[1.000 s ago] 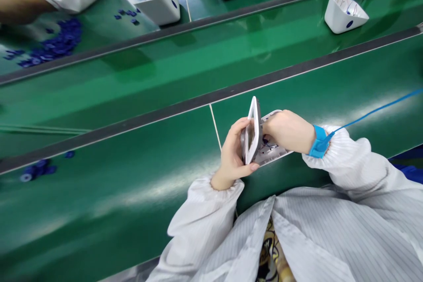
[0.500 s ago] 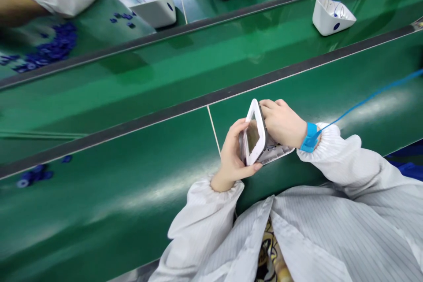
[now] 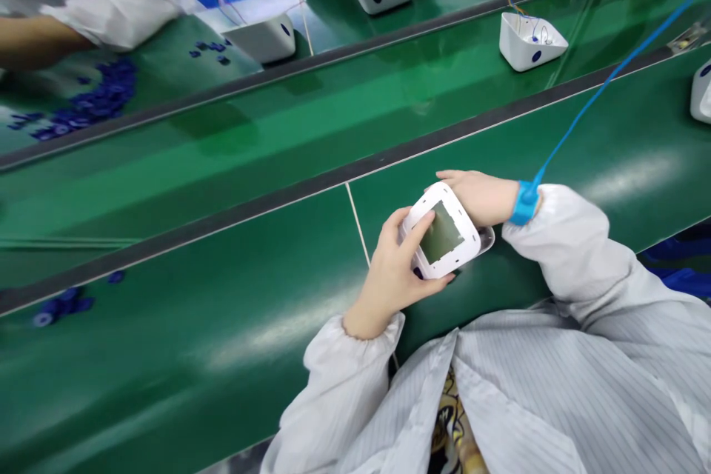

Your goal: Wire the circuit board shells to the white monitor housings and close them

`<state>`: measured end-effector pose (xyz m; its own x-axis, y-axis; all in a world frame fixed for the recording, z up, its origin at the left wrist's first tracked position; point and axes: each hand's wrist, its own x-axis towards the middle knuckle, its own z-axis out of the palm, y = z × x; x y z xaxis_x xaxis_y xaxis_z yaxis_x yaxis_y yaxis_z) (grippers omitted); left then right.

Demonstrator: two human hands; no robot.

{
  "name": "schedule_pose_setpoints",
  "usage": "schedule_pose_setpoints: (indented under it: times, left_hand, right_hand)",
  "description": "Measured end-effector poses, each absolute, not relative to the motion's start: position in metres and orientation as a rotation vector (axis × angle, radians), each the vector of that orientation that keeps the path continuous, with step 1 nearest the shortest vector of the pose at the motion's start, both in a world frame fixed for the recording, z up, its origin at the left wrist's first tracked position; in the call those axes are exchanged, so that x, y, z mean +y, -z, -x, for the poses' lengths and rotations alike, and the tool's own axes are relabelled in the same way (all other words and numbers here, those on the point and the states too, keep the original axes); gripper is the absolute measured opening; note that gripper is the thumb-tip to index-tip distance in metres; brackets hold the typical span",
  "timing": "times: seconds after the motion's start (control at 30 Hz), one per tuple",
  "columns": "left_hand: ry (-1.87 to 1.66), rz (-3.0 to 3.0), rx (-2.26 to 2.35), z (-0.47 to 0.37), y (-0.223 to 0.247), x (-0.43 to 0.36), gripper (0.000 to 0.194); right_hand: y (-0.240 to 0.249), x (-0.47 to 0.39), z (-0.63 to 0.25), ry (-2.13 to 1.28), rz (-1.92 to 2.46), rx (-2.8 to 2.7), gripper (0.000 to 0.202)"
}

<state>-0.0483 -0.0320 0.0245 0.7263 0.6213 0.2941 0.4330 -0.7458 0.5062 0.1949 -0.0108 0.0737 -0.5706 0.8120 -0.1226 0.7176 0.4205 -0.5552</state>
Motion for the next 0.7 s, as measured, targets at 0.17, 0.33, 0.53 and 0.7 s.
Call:
schedule_pose_setpoints:
  times: [0.17, 0.33, 0.53, 0.7]
  left_hand:
    - [-0.505, -2.604, 0.800, 0.047, -0.023, -0.032, 0.101]
    - [-0.416, -2.659, 0.843, 0.038, -0.023, -0.033, 0.108]
    - [-0.355, -2.644, 0.912, 0.017, -0.024, -0.038, 0.118]
    - [-0.518, -2.467, 1.376, 0.006, -0.018, -0.039, 0.110]
  right_hand:
    - [-0.063, -0.009, -0.232, -1.114, 1.392, -1.801, 0.025]
    - [-0.036, -0.035, -0.206, -1.158, 1.566, -1.404, 0.053]
    - [-0.041, -0.046, -0.201, -0.885, 1.776, -1.517, 0.065]
    - [-0.032, -0.071, -0.200, -0.884, 1.833, -1.420, 0.059]
